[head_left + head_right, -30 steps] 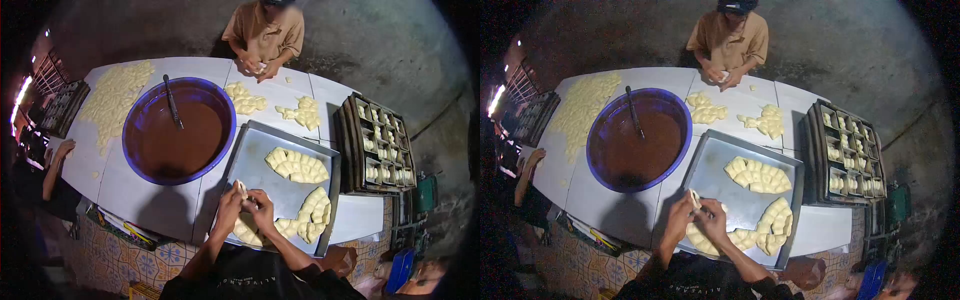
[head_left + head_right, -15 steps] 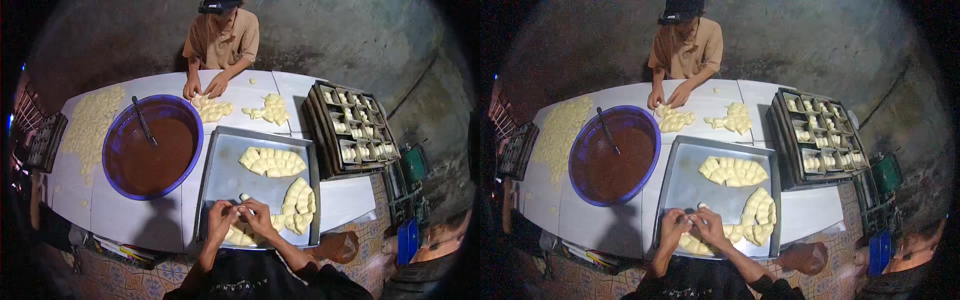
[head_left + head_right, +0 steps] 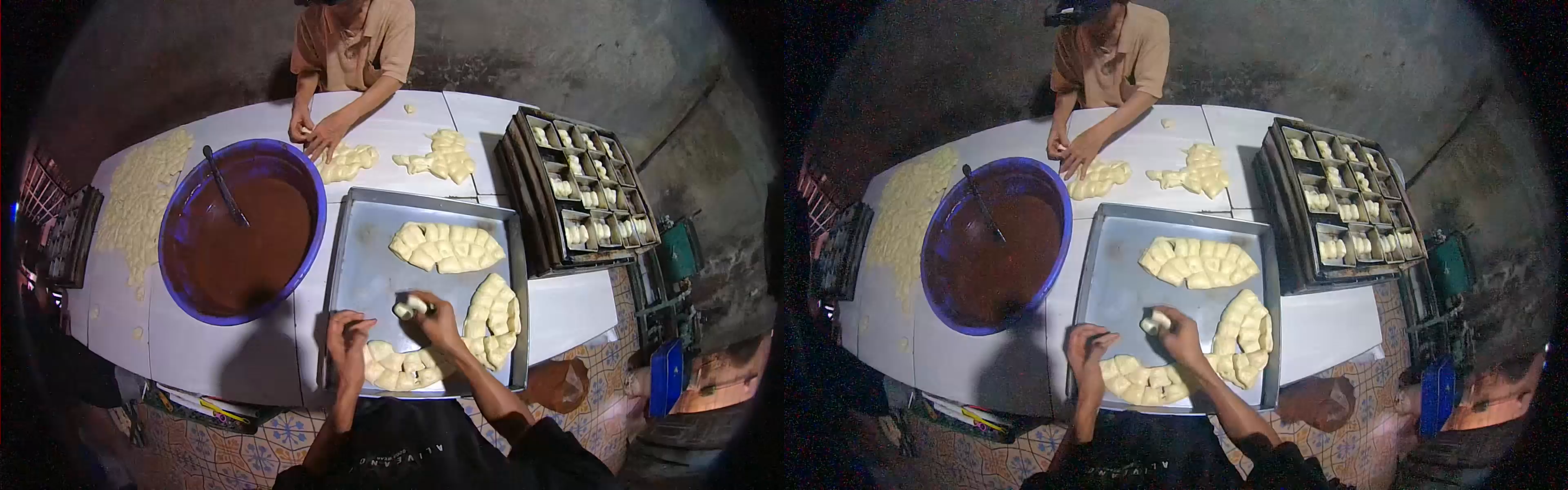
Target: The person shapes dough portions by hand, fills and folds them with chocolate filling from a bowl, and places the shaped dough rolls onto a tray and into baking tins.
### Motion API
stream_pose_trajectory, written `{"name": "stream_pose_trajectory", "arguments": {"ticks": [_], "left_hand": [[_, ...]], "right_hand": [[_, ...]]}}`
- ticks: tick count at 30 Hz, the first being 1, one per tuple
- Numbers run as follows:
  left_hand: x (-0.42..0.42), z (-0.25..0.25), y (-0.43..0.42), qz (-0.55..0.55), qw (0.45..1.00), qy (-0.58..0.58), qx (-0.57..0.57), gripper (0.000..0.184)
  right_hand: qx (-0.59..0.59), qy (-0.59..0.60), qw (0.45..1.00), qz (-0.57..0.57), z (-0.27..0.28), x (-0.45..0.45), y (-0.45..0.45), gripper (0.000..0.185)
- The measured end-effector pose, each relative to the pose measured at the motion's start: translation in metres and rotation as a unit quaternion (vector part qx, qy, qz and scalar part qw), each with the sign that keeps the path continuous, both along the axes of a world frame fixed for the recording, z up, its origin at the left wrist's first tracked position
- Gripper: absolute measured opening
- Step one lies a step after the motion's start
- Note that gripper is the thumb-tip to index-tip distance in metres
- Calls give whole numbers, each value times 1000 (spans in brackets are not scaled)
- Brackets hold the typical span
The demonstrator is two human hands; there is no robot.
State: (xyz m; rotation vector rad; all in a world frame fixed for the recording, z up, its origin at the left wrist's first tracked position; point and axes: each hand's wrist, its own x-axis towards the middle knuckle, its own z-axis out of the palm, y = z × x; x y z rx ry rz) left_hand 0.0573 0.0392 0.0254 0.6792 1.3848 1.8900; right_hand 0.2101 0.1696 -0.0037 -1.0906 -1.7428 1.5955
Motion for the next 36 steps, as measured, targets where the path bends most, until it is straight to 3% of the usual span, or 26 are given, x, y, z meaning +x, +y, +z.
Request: {"name": "stream_pose_trajectory", "arguments": {"ticks": [1,5,8,10,11,13,14,16,17,18,19,20,21,23,25,26,27,29,30,31,33,34,36], "left_hand": [[-4,1,1,7,999,-46,-9,30],[-18,-3,-12,42,998,39,-34,19],[-21,-19,-23,33,997,40,-65,19],[-15,-20,-24,3,997,58,-50,22],[-10,-20,-26,-39,996,66,-46,24],[-1,-18,-25,-82,977,191,-56,27],[3,-16,-25,-116,973,186,-77,30],[9,-16,-25,-173,956,224,-81,41],[12,-17,-23,-197,945,252,-73,45],[16,-22,-24,-243,949,167,-110,52],[20,-18,-26,-250,947,169,-108,52],[23,-11,-27,-269,930,215,-129,53],[25,-7,-28,-281,911,261,-150,55],[24,-22,-33,-285,903,267,-177,53],[20,-20,-33,-298,874,313,-224,47],[17,-14,-27,-342,863,275,-252,37],[16,-13,-28,-342,861,279,-251,37],[16,-7,-25,-261,928,201,-172,28],[18,2,-22,-215,963,145,-66,27],[19,5,-20,-191,981,14,21,32],[21,37,-15,-134,990,-31,29,36],[22,48,-13,-90,996,18,-5,35],[23,63,-11,-31,998,55,-18,26]], "right_hand": [[28,31,999,-21,-4,-3,5,41],[-27,39,998,-50,-27,5,17,46],[23,-44,999,-11,-39,12,16,46],[113,-110,986,53,-25,16,13,44],[200,-124,972,23,-16,18,14,41],[261,-181,948,20,9,26,5,44],[258,-180,949,20,24,28,-4,44],[194,-203,920,273,41,36,-25,40],[289,-223,885,288,19,41,-39,36],[331,-243,863,295,13,41,-51,30],[372,-263,837,302,8,42,-60,26],[379,-168,864,285,-17,47,-61,18],[382,-167,863,284,2,43,-60,18],[149,-101,949,257,44,36,-63,15],[97,-21,977,188,93,28,-64,15],[85,62,982,157,103,28,-61,16],[76,145,979,124,112,27,-58,17],[65,186,976,91,146,24,-50,25],[71,217,970,89,143,21,-46,29],[62,197,976,64,148,16,-46,27],[97,124,986,46,135,2,-49,26],[157,105,982,20,125,-8,-54,23],[151,110,982,11,122,-23,-64,21]]}}
